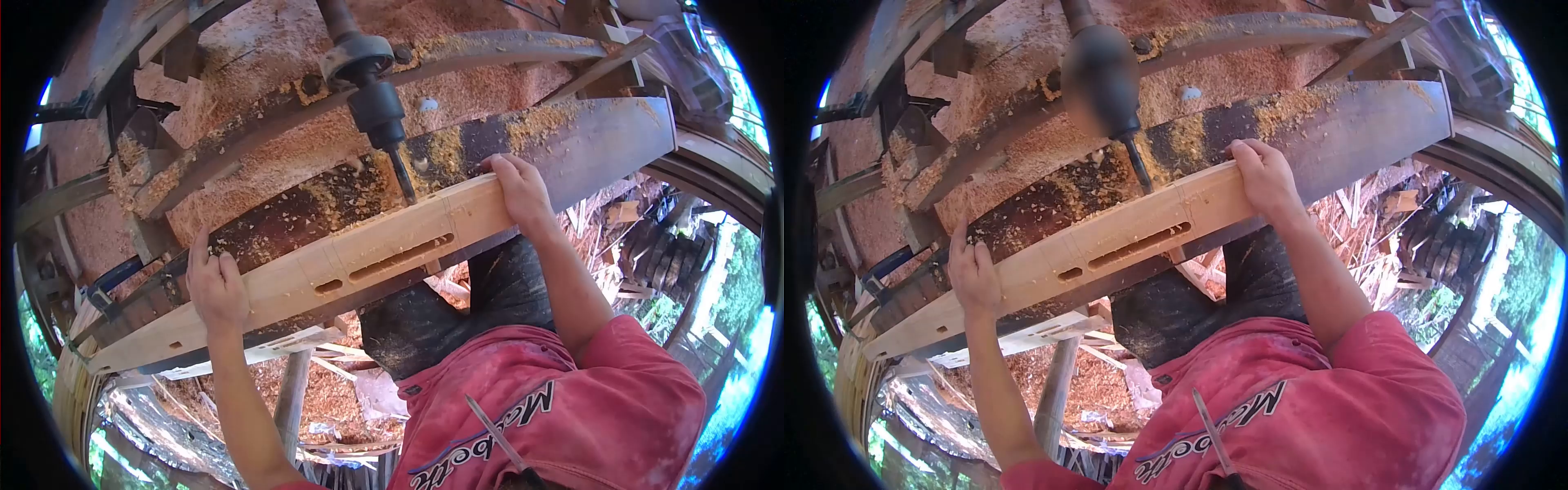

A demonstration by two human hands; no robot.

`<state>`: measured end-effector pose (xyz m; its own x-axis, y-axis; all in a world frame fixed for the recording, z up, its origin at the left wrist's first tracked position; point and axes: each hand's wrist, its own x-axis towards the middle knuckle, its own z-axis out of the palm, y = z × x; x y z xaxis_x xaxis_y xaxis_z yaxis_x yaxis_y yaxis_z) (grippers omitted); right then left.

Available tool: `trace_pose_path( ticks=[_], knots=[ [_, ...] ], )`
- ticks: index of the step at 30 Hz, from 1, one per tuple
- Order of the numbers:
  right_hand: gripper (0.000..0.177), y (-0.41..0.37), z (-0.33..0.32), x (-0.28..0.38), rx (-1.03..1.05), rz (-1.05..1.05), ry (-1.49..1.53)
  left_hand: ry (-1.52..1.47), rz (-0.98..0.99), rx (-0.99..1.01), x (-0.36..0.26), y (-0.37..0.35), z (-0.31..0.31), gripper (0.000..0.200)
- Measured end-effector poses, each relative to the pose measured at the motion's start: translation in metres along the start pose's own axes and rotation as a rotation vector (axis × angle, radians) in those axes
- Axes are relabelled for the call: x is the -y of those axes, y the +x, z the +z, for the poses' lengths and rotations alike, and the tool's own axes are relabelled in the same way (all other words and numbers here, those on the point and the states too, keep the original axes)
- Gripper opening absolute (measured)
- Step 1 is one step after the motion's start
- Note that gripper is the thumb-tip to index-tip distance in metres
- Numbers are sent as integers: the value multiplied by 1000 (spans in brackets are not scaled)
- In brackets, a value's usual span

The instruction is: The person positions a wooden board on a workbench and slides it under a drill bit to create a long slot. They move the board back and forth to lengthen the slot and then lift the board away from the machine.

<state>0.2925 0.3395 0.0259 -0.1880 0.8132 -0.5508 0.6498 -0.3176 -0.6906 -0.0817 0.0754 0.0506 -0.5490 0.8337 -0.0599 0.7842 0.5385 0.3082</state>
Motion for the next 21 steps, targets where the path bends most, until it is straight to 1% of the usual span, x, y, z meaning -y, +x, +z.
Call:
trace_pose_path(
  ticks=[3,5,14,15,17,18,20,21],
  knots=[
    [39,3,1,2,-12,-9,4,-30,-11,-10,0,2,1,34],
    [39,3,1,7,-17,-6,4,-17,-66,47,1,3,0,35],
    [43,12,0,8,-13,-9,24,1,-126,37,7,6,3,34],
    [45,13,-1,7,-1,-11,16,7,-115,23,6,5,4,34],
    [45,11,0,10,-20,-44,9,-23,-72,-97,2,3,5,33],
    [45,7,-1,9,-30,-63,-13,-19,-61,-103,1,0,6,33],
    [45,-1,-4,4,-13,-77,36,-101,-230,-41,-2,-4,4,37],
    [45,-4,-3,1,14,-86,73,-94,-224,-42,-2,-9,3,37]
  ],
)
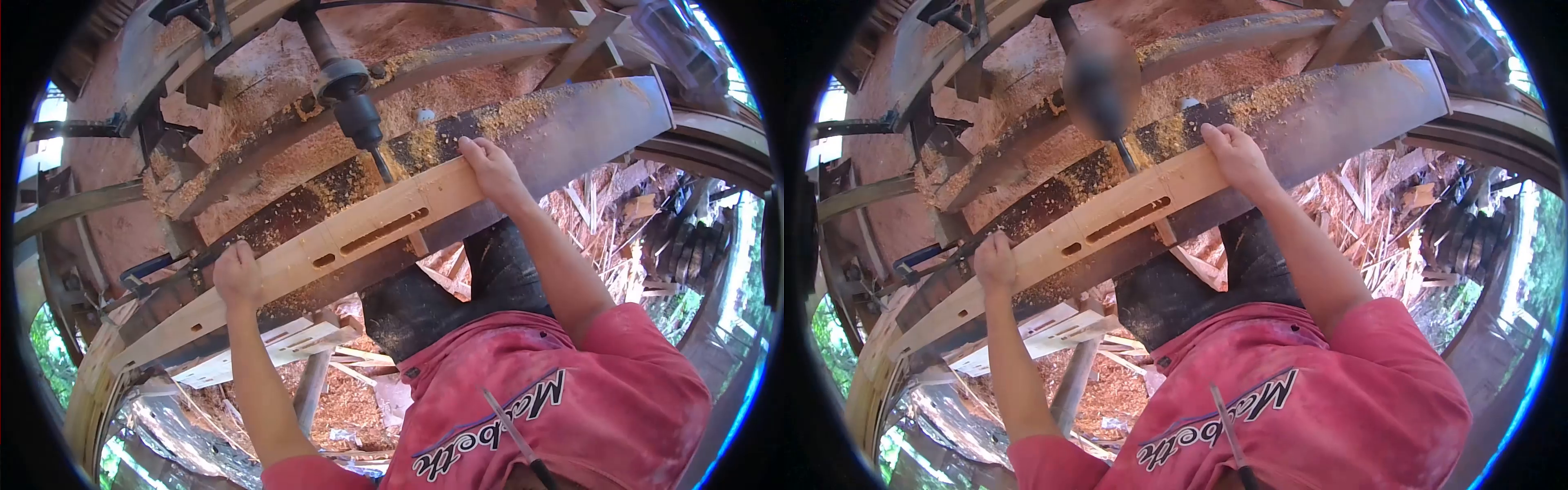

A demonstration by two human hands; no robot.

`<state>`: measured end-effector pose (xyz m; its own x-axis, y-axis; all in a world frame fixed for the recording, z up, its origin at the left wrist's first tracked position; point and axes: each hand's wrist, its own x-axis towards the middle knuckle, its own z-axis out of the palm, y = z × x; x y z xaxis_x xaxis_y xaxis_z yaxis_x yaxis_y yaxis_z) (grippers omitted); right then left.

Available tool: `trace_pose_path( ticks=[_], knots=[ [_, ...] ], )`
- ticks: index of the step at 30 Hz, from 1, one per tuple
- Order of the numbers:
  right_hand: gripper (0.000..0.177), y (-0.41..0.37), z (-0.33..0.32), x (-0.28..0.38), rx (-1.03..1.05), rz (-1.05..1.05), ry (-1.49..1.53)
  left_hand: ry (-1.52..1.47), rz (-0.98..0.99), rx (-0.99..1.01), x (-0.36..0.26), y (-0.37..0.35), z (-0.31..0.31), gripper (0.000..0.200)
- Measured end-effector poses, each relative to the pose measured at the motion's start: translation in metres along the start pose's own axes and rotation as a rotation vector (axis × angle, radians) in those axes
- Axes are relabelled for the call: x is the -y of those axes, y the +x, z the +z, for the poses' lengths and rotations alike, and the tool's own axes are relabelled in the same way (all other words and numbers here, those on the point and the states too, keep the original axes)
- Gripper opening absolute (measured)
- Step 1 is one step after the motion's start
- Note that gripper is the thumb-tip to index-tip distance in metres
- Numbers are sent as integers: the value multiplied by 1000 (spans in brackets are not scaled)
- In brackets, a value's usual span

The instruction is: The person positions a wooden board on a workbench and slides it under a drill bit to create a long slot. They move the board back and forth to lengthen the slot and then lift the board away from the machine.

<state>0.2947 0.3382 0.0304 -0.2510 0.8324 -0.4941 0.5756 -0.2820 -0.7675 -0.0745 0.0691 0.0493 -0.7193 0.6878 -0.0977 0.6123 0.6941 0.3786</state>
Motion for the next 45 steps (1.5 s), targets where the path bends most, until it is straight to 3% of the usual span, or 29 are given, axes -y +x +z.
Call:
trace_pose_path(
  ticks=[2,4,7,14,28,32,35,37,45],
  knots=[
    [47,-10,-2,-21,-11,-27,-11,132,21,172,1,-10,-4,40],
    [50,-27,-6,-36,-19,-50,-34,138,59,166,15,-22,0,42],
    [46,-53,-10,-35,42,92,29,67,14,195,9,-36,-5,40],
    [37,-59,-6,-27,65,82,27,6,-10,266,17,-28,-8,35],
    [30,-39,6,-21,33,97,105,4,24,180,19,-18,-4,36],
    [33,-35,8,-20,5,106,67,22,-27,236,20,-14,-6,33],
    [34,-33,8,-17,1,96,13,67,20,196,17,-11,-7,30],
    [34,-33,8,-13,8,105,-17,73,211,57,14,-10,-5,27],
    [40,-28,10,-11,-43,99,-59,58,240,57,20,-8,-3,27]
  ],
)
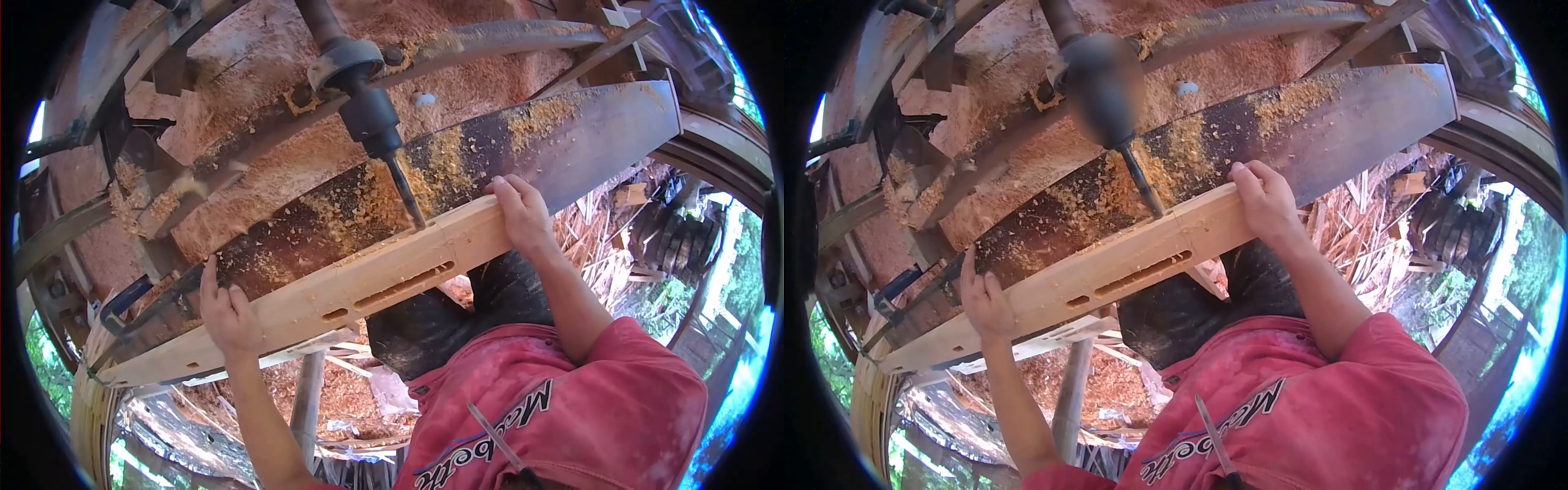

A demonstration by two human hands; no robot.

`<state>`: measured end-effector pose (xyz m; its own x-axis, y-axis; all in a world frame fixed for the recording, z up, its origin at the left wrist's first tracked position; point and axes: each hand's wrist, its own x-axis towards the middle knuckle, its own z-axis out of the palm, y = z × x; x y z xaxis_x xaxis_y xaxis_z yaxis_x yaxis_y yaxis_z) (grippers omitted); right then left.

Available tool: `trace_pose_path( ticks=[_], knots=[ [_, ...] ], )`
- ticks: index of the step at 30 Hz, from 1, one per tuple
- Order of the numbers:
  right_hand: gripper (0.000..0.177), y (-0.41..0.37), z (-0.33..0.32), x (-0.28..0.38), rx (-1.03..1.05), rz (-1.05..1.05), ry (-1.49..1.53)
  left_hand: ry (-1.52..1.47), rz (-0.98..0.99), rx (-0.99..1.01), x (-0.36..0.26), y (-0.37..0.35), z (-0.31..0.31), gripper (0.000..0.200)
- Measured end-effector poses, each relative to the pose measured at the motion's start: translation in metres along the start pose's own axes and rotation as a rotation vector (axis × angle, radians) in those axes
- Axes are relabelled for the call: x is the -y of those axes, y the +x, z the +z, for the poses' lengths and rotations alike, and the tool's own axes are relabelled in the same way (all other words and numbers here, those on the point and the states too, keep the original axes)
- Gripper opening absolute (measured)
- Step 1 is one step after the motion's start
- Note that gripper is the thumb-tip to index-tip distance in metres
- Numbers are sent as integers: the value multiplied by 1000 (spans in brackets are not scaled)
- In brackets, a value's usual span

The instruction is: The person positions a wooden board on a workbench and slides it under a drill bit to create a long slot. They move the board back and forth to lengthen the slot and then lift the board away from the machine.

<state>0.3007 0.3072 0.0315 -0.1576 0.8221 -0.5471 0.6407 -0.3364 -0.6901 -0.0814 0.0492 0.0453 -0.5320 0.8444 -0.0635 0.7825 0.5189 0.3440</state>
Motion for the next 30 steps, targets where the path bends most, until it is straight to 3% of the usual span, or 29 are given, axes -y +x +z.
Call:
trace_pose_path(
  ticks=[8,30],
  knots=[
    [38,2,1,10,7,19,3,-14,-57,56,6,4,2,28],
    [41,21,4,19,28,8,18,84,33,68,0,23,-7,27]
  ],
)
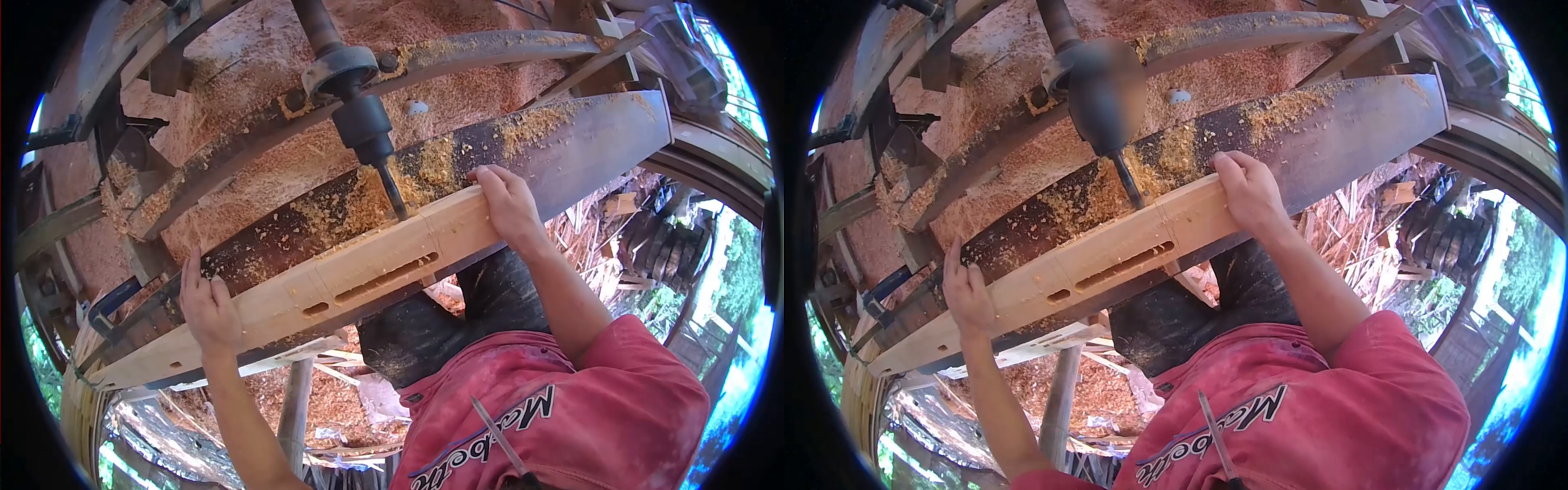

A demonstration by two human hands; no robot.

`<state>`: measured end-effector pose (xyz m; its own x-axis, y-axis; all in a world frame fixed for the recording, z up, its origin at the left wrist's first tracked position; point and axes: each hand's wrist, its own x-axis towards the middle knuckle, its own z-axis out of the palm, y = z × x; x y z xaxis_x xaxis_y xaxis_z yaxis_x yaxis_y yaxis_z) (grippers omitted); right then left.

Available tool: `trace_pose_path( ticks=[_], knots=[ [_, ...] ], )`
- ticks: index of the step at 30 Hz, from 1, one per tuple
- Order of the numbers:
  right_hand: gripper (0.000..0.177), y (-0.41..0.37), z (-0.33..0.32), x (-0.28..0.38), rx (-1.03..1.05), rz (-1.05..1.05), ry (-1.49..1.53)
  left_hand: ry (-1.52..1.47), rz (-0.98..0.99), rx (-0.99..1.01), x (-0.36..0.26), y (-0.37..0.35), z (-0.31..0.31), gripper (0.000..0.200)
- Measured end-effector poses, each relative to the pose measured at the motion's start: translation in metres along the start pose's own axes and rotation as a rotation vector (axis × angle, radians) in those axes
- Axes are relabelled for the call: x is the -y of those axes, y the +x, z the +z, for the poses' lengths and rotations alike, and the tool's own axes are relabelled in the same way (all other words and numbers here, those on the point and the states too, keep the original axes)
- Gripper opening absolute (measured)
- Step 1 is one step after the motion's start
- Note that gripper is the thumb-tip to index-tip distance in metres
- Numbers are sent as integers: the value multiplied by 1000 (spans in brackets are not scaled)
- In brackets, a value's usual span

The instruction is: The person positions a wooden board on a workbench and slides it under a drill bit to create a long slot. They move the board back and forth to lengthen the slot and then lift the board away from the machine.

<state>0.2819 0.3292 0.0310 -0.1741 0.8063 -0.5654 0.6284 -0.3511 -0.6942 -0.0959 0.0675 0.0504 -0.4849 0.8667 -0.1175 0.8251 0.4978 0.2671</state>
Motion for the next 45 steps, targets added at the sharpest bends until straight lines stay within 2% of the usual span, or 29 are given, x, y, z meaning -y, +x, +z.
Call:
trace_pose_path(
  ticks=[13,16,20,22,23,25,26,28,30,35,43,45],
  knots=[
    [43,9,1,7,8,27,-39,-73,-96,22,-3,6,-2,26],
    [37,10,1,12,24,60,-21,-83,-106,10,1,7,0,26],
    [38,12,-1,8,52,-10,-19,-86,-98,-18,-2,7,1,24],
    [38,13,-2,3,77,-43,-7,-113,-105,-144,-8,5,2,24],
    [37,13,0,0,56,-113,44,-103,-105,-140,-6,1,4,24],
    [37,8,-2,-5,40,-180,105,-77,-299,-91,1,-7,8,25],
    [36,4,-5,-8,72,-135,77,-66,-295,-86,-1,-14,7,25],
    [36,-3,-10,-12,95,-97,60,-69,-219,129,-6,-23,4,25],
    [35,-21,-11,-24,58,-174,13,-51,-156,129,-1,-36,6,25],
    [32,-53,-9,-47,52,-125,137,-8,-42,124,-9,-50,3,22],
    [31,-52,-6,-41,35,-84,132,-73,-102,136,0,-51,5,20],
    [33,-46,-4,-42,31,-142,121,-53,-107,124,-2,-45,4,20]
  ],
)
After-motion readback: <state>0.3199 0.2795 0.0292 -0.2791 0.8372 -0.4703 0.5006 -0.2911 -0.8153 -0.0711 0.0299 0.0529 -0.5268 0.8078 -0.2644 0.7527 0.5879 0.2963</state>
